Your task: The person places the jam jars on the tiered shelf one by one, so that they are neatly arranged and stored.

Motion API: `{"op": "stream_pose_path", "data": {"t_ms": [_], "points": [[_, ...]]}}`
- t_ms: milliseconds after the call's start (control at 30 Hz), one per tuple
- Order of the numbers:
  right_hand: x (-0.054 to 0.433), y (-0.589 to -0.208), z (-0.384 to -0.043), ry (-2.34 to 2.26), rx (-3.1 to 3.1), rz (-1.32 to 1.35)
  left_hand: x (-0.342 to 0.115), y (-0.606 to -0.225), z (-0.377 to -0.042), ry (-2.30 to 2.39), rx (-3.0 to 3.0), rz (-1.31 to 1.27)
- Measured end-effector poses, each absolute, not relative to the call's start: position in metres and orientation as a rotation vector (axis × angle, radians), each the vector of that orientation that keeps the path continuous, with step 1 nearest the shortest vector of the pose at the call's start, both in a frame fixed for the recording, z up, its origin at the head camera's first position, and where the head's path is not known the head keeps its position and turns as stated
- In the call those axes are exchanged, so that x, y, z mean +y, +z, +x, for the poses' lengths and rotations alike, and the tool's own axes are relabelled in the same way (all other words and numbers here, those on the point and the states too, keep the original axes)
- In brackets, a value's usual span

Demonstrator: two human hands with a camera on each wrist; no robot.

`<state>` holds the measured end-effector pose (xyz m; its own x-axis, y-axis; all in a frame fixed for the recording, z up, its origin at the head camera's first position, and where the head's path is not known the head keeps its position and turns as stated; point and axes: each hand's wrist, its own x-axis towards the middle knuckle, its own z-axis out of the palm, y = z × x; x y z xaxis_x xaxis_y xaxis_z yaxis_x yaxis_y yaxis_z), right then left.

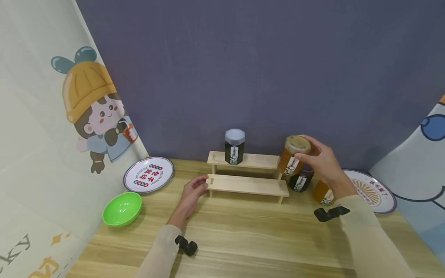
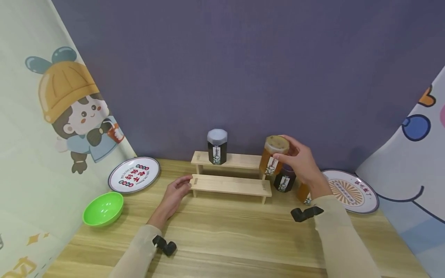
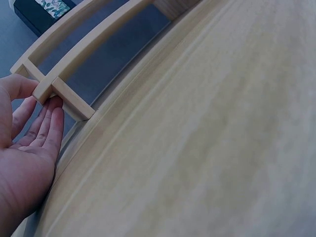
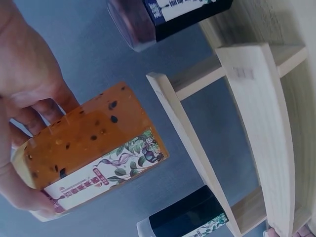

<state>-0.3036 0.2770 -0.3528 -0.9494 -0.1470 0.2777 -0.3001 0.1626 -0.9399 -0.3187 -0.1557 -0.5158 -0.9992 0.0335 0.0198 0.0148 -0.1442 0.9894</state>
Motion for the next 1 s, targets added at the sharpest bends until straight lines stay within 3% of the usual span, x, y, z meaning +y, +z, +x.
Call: {"op": "stream_pose_path", "data": {"t_ms": [1000], "points": [[0.23, -0.353, -0.356, 2.114, -2.229, 0.56, -0.154, -0.511, -0.317, 2.36, 2.059, 0.042]]}}
